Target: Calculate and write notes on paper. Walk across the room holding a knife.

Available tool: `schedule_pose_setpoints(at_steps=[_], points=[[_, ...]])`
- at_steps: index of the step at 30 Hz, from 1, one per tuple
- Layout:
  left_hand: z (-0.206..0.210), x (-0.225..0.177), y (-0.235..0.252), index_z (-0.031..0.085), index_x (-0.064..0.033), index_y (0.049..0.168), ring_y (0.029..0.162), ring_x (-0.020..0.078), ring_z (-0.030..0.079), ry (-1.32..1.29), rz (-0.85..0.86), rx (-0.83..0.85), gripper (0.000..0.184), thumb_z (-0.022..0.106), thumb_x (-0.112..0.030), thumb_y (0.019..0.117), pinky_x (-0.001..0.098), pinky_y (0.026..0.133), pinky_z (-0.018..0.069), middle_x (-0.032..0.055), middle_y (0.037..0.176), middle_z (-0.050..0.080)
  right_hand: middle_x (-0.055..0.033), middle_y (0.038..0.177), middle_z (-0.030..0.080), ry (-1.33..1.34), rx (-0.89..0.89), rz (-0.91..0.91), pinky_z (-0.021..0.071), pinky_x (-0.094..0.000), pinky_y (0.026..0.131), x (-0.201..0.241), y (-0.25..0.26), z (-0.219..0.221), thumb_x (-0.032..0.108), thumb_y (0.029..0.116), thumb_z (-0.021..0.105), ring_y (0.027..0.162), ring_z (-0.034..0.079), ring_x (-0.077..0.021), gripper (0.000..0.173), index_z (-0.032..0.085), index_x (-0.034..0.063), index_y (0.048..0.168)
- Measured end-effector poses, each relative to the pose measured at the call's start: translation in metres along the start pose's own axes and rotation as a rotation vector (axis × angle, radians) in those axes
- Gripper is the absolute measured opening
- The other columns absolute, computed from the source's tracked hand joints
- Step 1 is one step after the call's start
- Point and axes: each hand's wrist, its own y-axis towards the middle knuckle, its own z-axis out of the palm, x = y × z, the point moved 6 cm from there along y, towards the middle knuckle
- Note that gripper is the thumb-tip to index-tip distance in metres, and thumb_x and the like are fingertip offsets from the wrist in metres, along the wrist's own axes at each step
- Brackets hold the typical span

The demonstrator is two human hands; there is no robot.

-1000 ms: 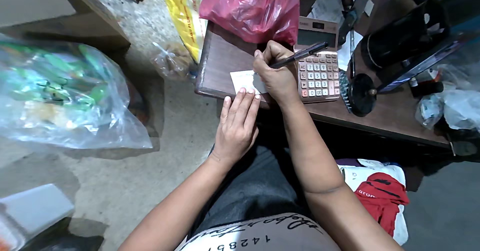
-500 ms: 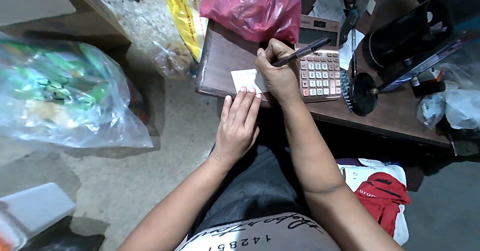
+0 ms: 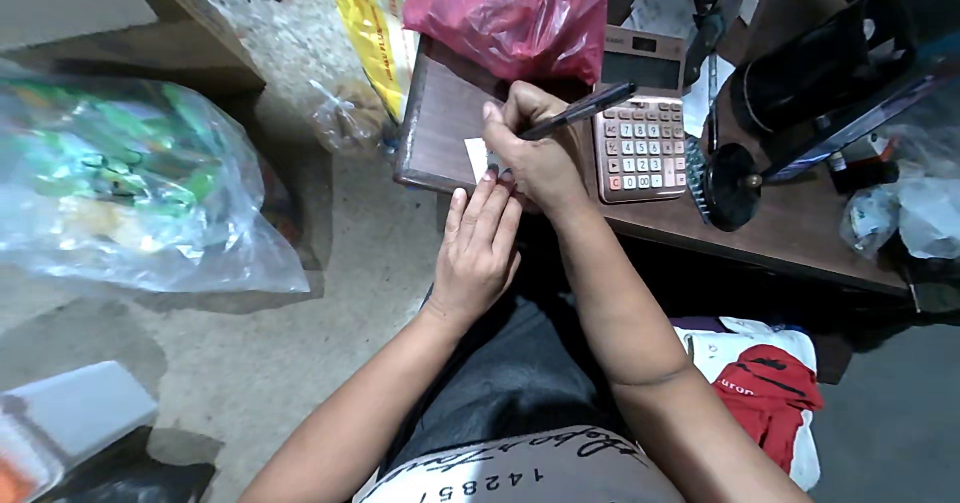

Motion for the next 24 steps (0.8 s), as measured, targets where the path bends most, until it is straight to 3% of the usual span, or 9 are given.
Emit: schedule_pose_setpoints(at_steps=[4, 9, 14, 18, 21, 24], points=[[-0.001, 0.0, 0.0, 0.058, 0.0009, 0.136, 0.146, 0.0324, 0.043, 0.003, 0.003, 0.006, 0.046, 0.063, -0.015, 0.0938, 0.0526, 0.122, 0.0278, 0.0189, 0.147, 0.055, 0.0043, 0.059, 0.047, -0.103, 0.009, -0.006, 0.0378, -0.022, 0.052, 0.002, 0.0, -0.001, 0.004, 0.0909, 0.064, 0.053, 0.045, -0.0036, 0.033, 0.047, 0.0123, 0.063], [0.0, 0.001, -0.002, 0.052, 0.0001, 0.144, 0.147, 0.033, 0.041, -0.038, -0.006, 0.042, 0.053, 0.061, -0.014, 0.0944, 0.0538, 0.122, 0.0257, 0.0188, 0.152, 0.051, 0.0056, 0.058, 0.044, -0.085, -0.109, 0.035, 0.0375, -0.0206, 0.052, -0.01, -0.004, -0.023, 0.002, 0.0919, 0.061, 0.053, 0.044, -0.003, 0.036, 0.043, 0.0144, 0.063], [-0.004, 0.008, -0.006, 0.056, 0.0005, 0.138, 0.141, 0.0396, 0.045, -0.104, 0.022, -0.042, 0.048, 0.065, -0.011, 0.0922, 0.0504, 0.12, 0.0325, 0.0242, 0.144, 0.054, 0.0055, 0.057, 0.041, -0.056, -0.124, 0.005, 0.0342, -0.0196, 0.051, -0.01, -0.003, -0.021, -0.001, 0.0898, 0.059, 0.052, 0.041, -0.0026, 0.037, 0.04, 0.0145, 0.062], [-0.008, 0.007, -0.004, 0.057, 0.0006, 0.138, 0.141, 0.0389, 0.047, -0.093, 0.015, -0.031, 0.047, 0.063, -0.009, 0.0925, 0.0499, 0.12, 0.0334, 0.0233, 0.143, 0.055, 0.0058, 0.057, 0.046, 0.063, -0.155, 0.01, 0.0388, -0.0167, 0.05, -0.004, -0.004, -0.022, -0.003, 0.0931, 0.056, 0.051, 0.045, -0.0009, 0.036, 0.043, 0.0139, 0.064], [-0.007, 0.006, -0.004, 0.059, 0.002, 0.135, 0.14, 0.0387, 0.048, -0.089, 0.016, -0.053, 0.045, 0.063, -0.008, 0.0917, 0.0493, 0.12, 0.0337, 0.0234, 0.143, 0.056, 0.0054, 0.06, 0.052, 0.17, -0.079, -0.006, 0.0438, -0.0159, 0.049, 0.005, -0.007, -0.009, -0.003, 0.0956, 0.057, 0.051, 0.05, -0.0001, 0.032, 0.047, 0.0118, 0.069], [-0.009, 0.005, -0.003, 0.062, 0.002, 0.13, 0.14, 0.038, 0.048, -0.094, 0.023, -0.066, 0.039, 0.065, -0.009, 0.0922, 0.0494, 0.12, 0.0342, 0.0229, 0.142, 0.057, 0.0042, 0.059, 0.05, 0.129, 0.01, 0.006, 0.0419, -0.0183, 0.049, 0.006, -0.011, 0.006, 0.0, 0.0937, 0.061, 0.051, 0.048, -0.0019, 0.032, 0.047, 0.0116, 0.067]])
